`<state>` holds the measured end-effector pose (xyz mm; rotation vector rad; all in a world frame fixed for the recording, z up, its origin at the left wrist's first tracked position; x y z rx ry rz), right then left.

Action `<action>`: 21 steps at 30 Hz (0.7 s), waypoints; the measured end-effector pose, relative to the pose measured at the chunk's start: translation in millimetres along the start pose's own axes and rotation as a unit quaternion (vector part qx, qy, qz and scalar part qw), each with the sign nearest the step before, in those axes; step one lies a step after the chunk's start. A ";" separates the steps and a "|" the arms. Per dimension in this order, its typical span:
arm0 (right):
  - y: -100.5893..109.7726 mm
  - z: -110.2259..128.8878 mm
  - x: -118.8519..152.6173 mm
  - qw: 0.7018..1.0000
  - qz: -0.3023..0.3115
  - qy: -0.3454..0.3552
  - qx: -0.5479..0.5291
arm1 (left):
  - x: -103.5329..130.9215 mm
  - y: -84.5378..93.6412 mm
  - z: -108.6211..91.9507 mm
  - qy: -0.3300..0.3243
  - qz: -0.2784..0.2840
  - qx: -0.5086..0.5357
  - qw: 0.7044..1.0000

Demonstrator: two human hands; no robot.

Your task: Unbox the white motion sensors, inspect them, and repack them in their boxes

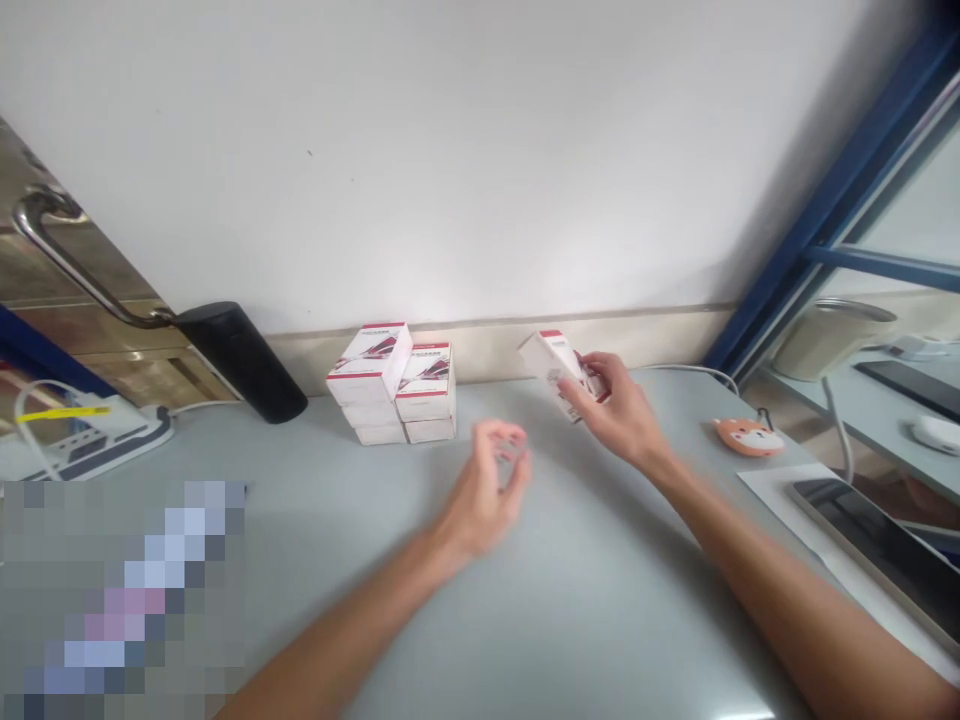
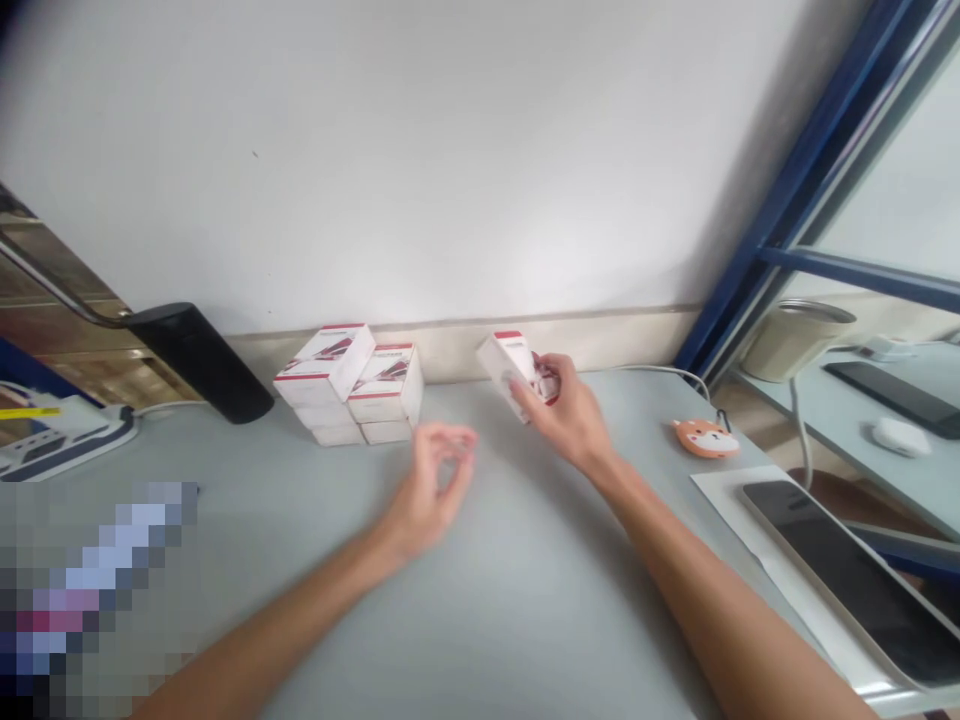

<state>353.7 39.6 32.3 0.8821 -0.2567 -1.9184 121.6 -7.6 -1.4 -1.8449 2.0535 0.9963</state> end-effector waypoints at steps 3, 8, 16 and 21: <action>-11.5 30.3 24.1 0.986 0.071 0.112 -0.100 | -12.2 12.0 10.0 0.153 -0.070 0.144 0.975; -17.0 60.7 50.5 0.940 0.203 0.267 -0.056 | -26.3 26.3 -20.4 0.103 -0.088 0.179 0.975; -6.7 59.2 47.7 0.955 0.106 0.231 -0.155 | -22.9 31.6 -29.3 -0.147 -0.083 -0.149 0.974; -8.4 66.1 50.1 0.958 0.093 0.268 -0.050 | -17.3 25.6 -10.8 -0.136 -0.062 -0.146 0.978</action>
Point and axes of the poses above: each hand's wrist, its own x-axis away from the middle knuckle, its own y-axis out of the back of the hand, z = x × y, the point moved 4 cm from there along -x, towards the middle knuckle, and after that the axes turned 7 degrees about -z, right-handed, at the moved point
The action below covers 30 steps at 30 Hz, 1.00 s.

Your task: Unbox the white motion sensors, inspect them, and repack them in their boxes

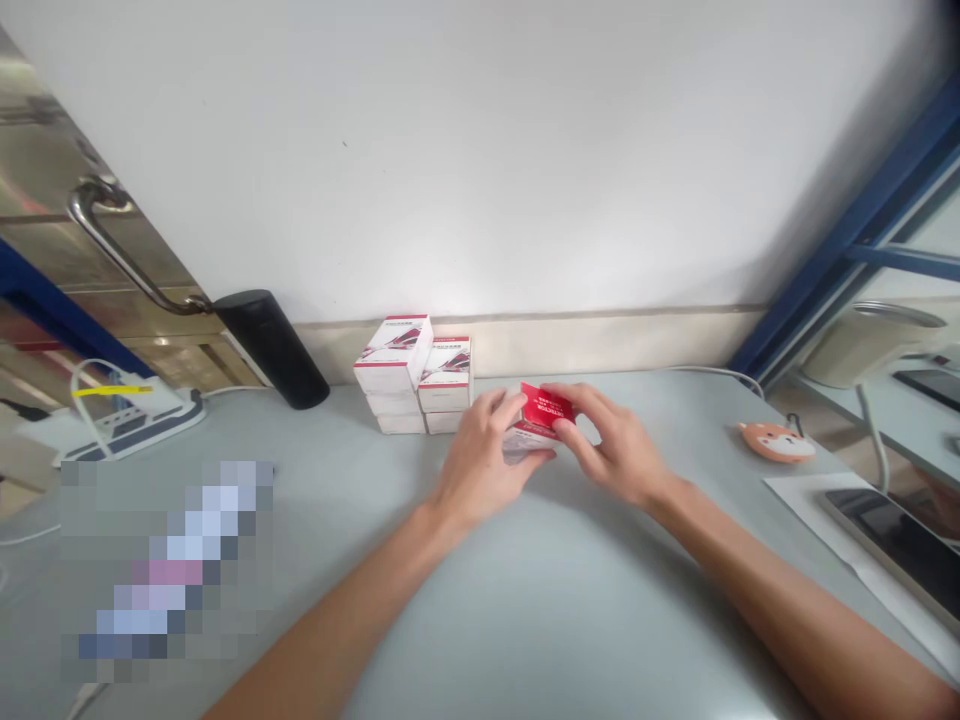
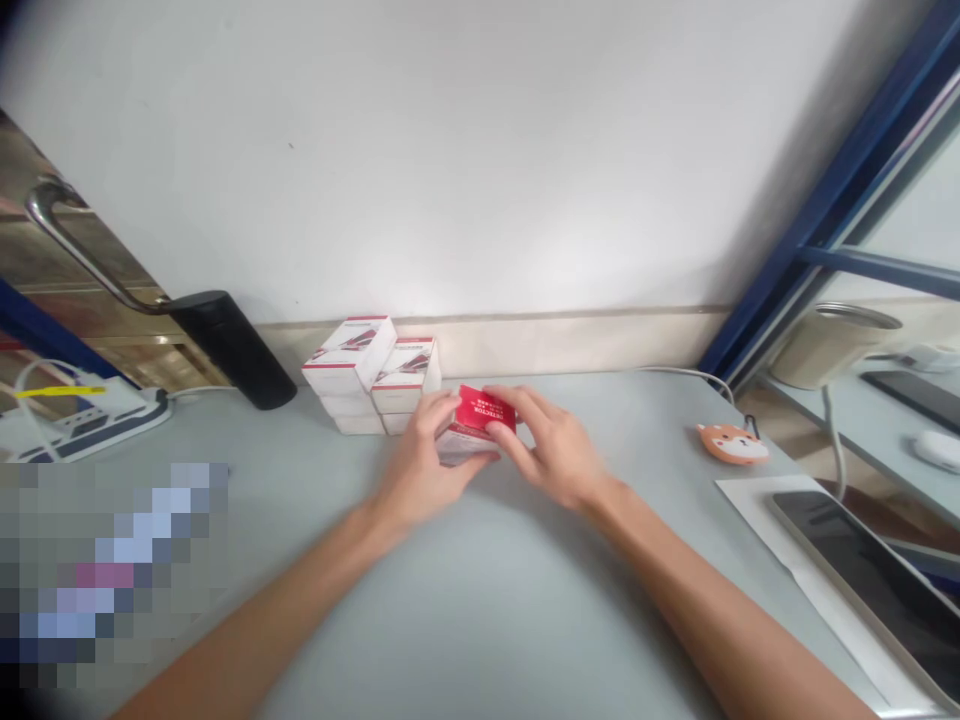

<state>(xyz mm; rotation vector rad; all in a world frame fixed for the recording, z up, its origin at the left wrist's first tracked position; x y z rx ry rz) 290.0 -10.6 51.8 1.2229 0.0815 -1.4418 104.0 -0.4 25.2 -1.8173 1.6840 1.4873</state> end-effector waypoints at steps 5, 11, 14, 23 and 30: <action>4.4 3.4 -3.3 1.000 0.008 0.006 0.021 | 7.1 -2.1 3.0 0.003 -0.012 -0.001 1.000; 14.2 -20.9 -3.8 0.969 -0.114 -0.200 -0.085 | 2.1 0.9 -18.3 -0.055 0.086 -0.046 0.994; 14.9 -32.5 -7.3 0.922 -0.152 -0.313 -0.167 | -8.0 5.6 -33.5 -0.149 0.110 -0.079 0.980; -2.3 -35.8 -9.2 0.891 0.005 -0.395 -0.224 | -28.2 21.0 -61.7 -0.204 0.218 -0.089 0.950; 20.5 -2.7 -3.2 0.981 -0.191 -0.040 -0.015 | -12.0 50.4 -32.0 -0.092 0.081 -0.133 0.984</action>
Point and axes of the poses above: each hand's wrist, its own x-axis away from the middle knuckle, its own y-axis out of the back of the hand, z = x × y, the point moved 4 cm from there along -x, towards the middle knuckle, and after that the axes turned 7 degrees about -z, right-handed, at the moved point
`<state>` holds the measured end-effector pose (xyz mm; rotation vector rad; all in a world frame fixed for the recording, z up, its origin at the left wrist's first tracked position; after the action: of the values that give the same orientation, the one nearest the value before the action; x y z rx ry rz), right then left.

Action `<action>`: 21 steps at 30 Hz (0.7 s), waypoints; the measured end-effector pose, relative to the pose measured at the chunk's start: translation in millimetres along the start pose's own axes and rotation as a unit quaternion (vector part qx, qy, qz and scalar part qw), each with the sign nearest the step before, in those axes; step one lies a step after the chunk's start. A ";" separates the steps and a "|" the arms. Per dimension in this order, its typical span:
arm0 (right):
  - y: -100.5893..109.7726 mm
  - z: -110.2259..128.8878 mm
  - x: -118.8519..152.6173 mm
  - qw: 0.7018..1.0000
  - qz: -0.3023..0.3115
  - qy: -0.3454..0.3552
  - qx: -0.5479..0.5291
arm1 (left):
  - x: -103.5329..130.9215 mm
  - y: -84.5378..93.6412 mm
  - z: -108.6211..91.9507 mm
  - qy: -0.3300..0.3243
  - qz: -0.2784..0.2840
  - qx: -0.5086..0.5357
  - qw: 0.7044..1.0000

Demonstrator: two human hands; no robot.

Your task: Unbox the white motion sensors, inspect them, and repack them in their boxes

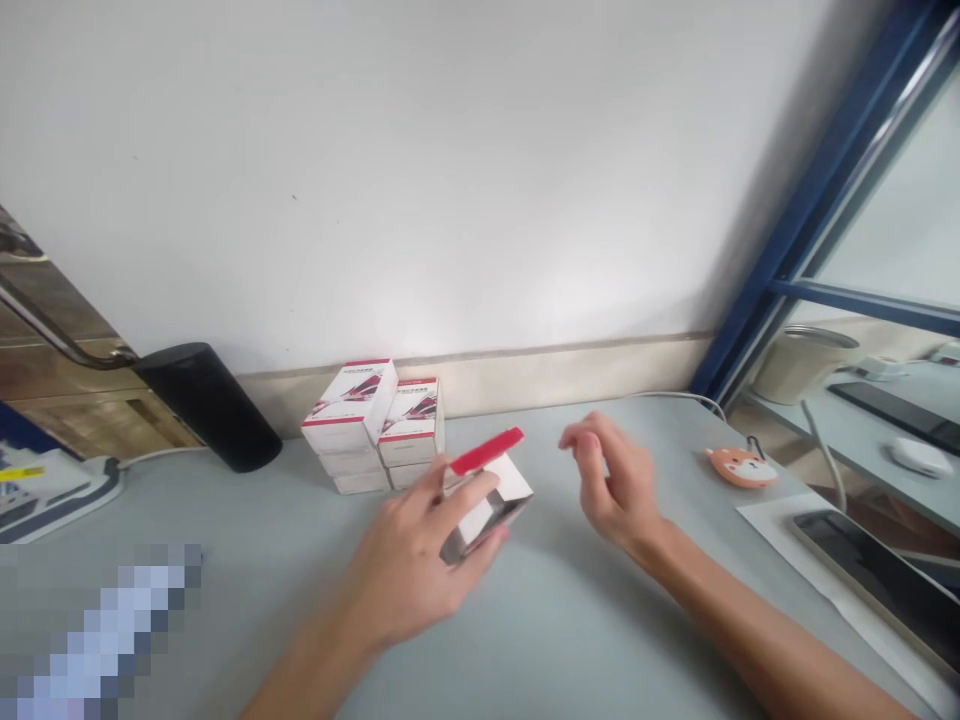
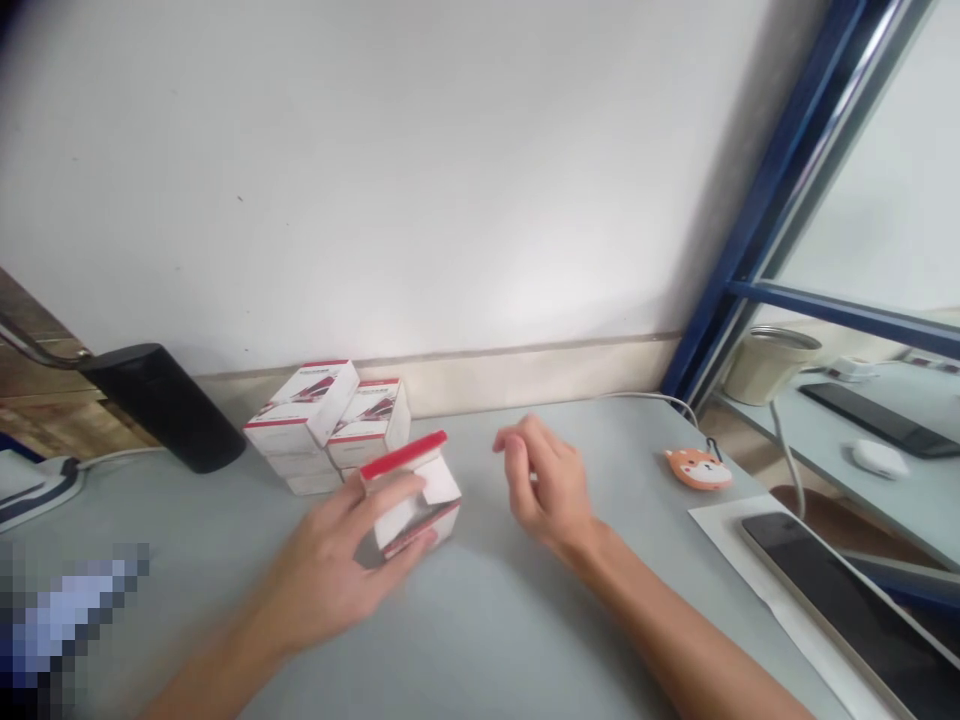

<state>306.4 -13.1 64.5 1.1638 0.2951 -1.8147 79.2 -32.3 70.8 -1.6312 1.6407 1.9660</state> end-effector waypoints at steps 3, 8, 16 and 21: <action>3.1 28.5 4.0 0.985 0.031 0.167 -0.016 | 4.5 2.2 10.2 0.006 -0.020 0.030 0.999; -6.0 50.3 12.9 0.947 0.160 0.278 0.024 | 8.2 2.0 4.8 -0.073 -0.024 -0.007 0.997; -3.2 43.4 8.1 0.981 0.126 0.145 -0.034 | 4.8 6.8 -4.8 -0.093 -0.077 -0.005 0.993; -8.7 27.6 6.6 0.985 0.113 0.122 0.042 | 4.0 8.0 1.3 -0.106 -0.098 -0.095 0.985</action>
<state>282.5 -29.2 71.2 1.4220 0.2185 -1.5012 71.5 -36.7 72.8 -1.5127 1.2027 2.1599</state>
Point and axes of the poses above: each hand's wrist, its own x-axis away from the middle knuckle, its own y-axis out of the back of the hand, z = x × y, the point moved 4 cm from there along -x, towards the middle knuckle, and after that the axes turned 7 degrees about -z, right-handed, at the moved point
